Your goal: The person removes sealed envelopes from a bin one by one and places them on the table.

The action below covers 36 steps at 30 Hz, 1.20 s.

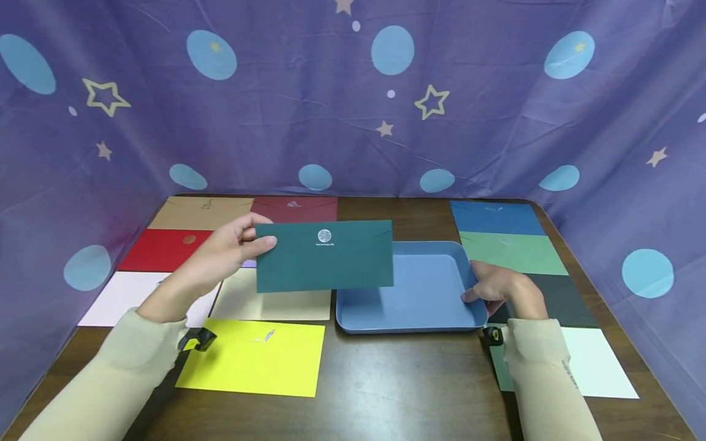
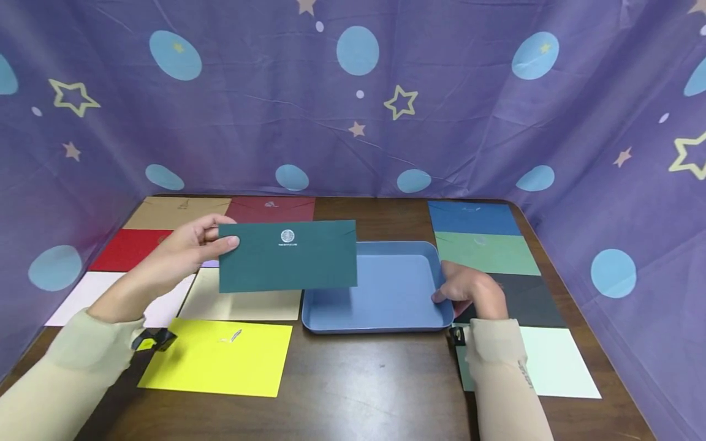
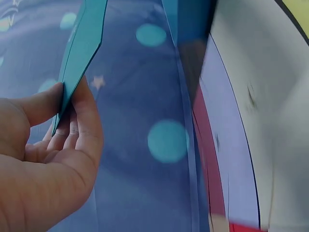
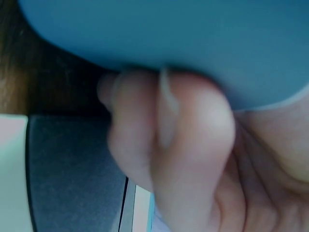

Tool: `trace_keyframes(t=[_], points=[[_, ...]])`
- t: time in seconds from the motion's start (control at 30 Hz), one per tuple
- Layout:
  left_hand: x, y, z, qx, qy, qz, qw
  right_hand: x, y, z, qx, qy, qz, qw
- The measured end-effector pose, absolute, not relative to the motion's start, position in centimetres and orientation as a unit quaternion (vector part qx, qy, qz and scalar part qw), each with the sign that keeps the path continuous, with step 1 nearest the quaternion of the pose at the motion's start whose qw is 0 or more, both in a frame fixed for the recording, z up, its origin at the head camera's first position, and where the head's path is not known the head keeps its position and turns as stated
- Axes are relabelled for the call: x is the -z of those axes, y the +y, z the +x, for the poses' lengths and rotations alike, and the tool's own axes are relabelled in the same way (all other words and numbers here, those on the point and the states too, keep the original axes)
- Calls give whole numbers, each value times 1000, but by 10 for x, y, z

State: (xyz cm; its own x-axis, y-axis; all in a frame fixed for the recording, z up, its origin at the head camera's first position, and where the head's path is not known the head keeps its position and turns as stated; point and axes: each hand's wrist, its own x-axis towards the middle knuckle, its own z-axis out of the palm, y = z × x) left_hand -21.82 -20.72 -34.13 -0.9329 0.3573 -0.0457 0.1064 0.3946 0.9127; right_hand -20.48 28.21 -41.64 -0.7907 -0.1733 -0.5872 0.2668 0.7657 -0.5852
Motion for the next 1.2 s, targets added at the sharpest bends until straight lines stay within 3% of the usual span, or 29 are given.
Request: trace_keyframes(t=[0.37, 0.8, 1.03, 1.2], points=[[328, -302, -206, -452, 879, 109, 103, 417, 285, -204, 347, 881, 28, 322], [334, -421, -190, -265, 953, 61, 134, 415, 288, -201, 352, 875, 22, 332], [359, -475, -188, -314, 942, 59, 106, 415, 288, -200, 357, 872, 25, 333], [361, -494, -186, -347, 929, 56, 115, 415, 288, -200, 354, 875, 25, 330]])
